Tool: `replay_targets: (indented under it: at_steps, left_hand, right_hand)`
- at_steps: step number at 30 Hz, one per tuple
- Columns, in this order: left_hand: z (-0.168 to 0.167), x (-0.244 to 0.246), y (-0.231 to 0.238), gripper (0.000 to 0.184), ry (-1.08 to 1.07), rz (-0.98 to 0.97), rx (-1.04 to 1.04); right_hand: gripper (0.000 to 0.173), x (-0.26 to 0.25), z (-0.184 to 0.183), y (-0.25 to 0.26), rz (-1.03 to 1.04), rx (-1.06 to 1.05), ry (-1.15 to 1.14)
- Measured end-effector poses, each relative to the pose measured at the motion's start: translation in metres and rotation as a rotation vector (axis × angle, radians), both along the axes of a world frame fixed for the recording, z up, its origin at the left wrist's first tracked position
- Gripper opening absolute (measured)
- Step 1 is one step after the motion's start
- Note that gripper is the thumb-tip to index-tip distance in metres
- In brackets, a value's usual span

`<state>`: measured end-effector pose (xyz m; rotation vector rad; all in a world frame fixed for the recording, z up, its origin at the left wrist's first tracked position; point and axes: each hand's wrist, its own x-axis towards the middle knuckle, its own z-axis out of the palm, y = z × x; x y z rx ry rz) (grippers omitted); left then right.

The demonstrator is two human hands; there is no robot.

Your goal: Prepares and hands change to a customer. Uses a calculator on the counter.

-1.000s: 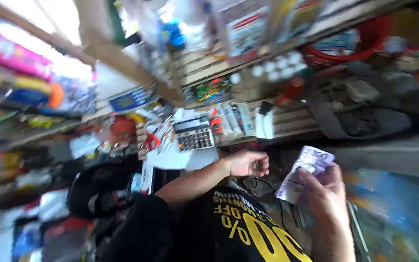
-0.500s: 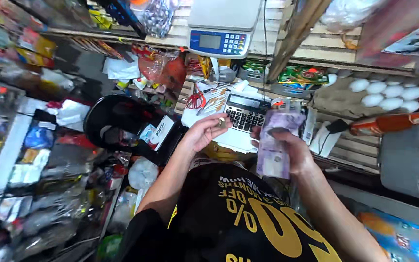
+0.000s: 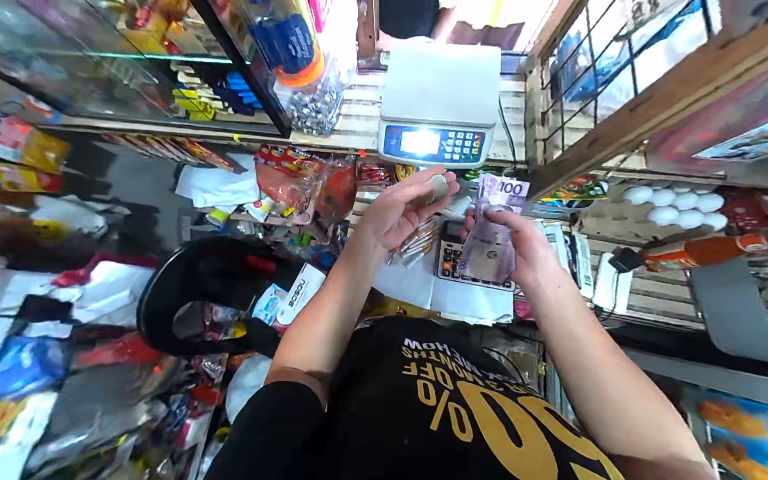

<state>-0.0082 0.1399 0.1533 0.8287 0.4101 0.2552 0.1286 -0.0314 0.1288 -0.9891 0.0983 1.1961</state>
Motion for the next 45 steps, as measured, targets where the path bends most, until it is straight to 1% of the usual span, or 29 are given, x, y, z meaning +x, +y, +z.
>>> replay_targets:
  at_steps: [3,7,11,12,15,17,21,27,28,30,32,36,40,43,44,45]
  left_hand:
    - [0.002,0.001,0.026,0.042,-0.051,-0.053,-0.026]
    - [0.003,0.002,0.05,0.047,-0.098,-0.114,-0.146]
    - [0.004,0.005,0.067,0.052,-0.116,-0.175,-0.199]
    - [0.004,0.005,0.07,0.051,-0.127,-0.188,-0.208]
    - [0.008,0.008,0.077,0.036,-0.097,-0.188,-0.176]
    - [0.008,0.01,0.082,0.03,-0.073,-0.172,-0.158]
    - [0.006,0.01,0.092,0.033,-0.077,-0.194,-0.133]
    - [0.008,0.007,0.1,0.04,-0.106,-0.255,-0.191]
    - [0.008,0.007,0.101,0.04,-0.119,-0.283,-0.172]
    - [0.003,0.008,0.105,0.046,-0.16,-0.365,-0.133]
    - [-0.001,0.009,0.108,0.051,-0.185,-0.41,-0.139]
    - [0.0,0.01,0.11,0.055,-0.18,-0.404,-0.192]
    - [-0.003,0.013,0.11,0.059,-0.214,-0.409,-0.21]
    - [-0.006,0.015,0.109,0.059,-0.235,-0.408,-0.221]
    - [-0.005,0.015,0.108,0.056,-0.234,-0.405,-0.202]
    - [-0.003,0.014,0.105,0.049,-0.206,-0.377,-0.172]
  right_hand:
    - [0.026,-0.003,0.004,0.018,-0.079,0.022,0.028]
    - [0.021,-0.013,0.018,0.04,-0.197,-0.018,0.066]
    - [0.02,-0.019,0.022,0.056,-0.231,-0.01,0.055]
    - [0.02,-0.021,0.023,0.059,-0.232,-0.011,0.046]
    - [0.021,-0.025,0.023,0.068,-0.237,-0.021,0.038]
    - [0.02,-0.027,0.022,0.073,-0.238,-0.025,0.037]
    - [0.02,-0.034,0.023,0.081,-0.254,-0.06,0.031]
    - [0.022,-0.037,0.022,0.086,-0.235,-0.07,0.027]
    - [0.021,-0.038,0.022,0.086,-0.235,-0.069,0.028]
    - [0.021,-0.038,0.022,0.086,-0.237,-0.075,0.037]
    - [0.022,-0.035,0.021,0.086,-0.237,-0.087,0.048]
    - [0.021,-0.025,0.02,0.079,-0.255,-0.033,0.041]
    - [0.021,-0.007,0.02,0.06,-0.335,0.027,-0.013]
    - [0.021,-0.007,0.014,0.05,-0.369,-0.001,-0.025]
    - [0.021,-0.013,0.01,0.05,-0.345,-0.012,-0.034]
    - [0.022,-0.023,0.005,0.05,-0.314,-0.027,-0.023]
